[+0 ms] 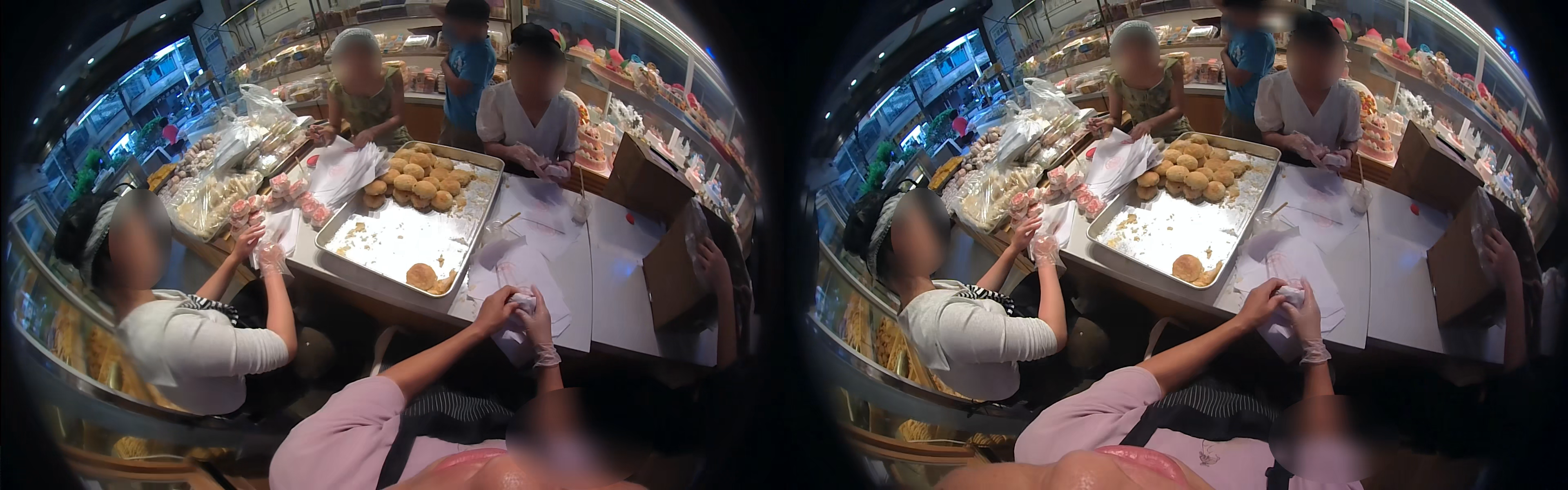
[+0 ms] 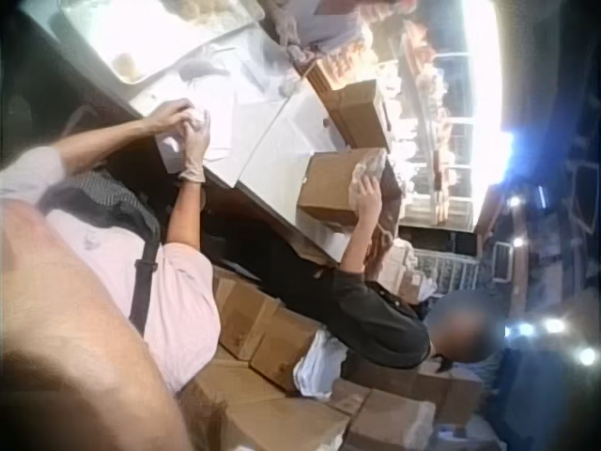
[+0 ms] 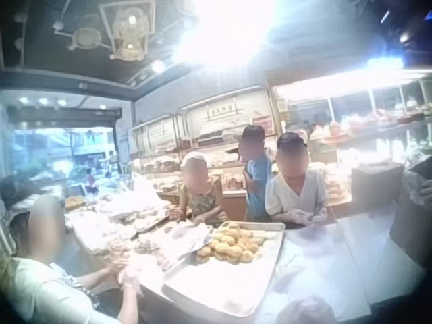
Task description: The person wraps individual round pastries in white paper at a bakery counter. They pick up each pastry, place it on a sheet of paper, fold the paper around it, and set the wrapped item aside. Other workers are visible in the background performing similar tasks.
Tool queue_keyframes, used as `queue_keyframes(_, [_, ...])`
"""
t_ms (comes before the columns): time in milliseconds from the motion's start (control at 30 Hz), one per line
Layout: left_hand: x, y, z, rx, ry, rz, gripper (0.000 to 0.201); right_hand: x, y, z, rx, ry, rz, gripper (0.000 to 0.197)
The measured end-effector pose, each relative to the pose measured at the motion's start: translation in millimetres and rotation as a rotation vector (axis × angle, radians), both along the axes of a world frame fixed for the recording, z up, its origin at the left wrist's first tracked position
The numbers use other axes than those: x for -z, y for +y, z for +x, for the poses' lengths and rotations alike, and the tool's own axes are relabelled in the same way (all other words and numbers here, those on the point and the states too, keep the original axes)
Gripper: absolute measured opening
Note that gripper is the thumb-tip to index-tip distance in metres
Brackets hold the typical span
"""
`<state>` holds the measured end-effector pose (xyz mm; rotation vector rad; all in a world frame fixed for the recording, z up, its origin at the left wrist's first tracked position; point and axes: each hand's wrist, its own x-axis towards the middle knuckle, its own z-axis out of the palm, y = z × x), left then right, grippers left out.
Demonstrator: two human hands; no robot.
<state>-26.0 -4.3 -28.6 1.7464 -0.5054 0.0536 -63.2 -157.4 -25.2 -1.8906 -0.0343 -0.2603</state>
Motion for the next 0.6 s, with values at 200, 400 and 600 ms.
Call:
queue_keyframes(200, [-4.6, -12.2, -9.2, -0.004, 0.144, -0.429, 0.021, -33.2, 15.9, -5.0, 0.002, 0.138, 0.291, 0.033])
queue_keyframes(400, [-29.5, -18.2, -11.4, -0.23, 0.114, -0.487, 0.017, -57.2, 40.8, -13.4, 0.004, 0.092, 0.39, 0.028])
queue_keyframes(600, [-17.9, -5.1, -12.4, -0.346, 0.061, -0.421, 0.018, -56.8, 63.3, -23.4, -0.036, 0.03, 0.412, 0.033])
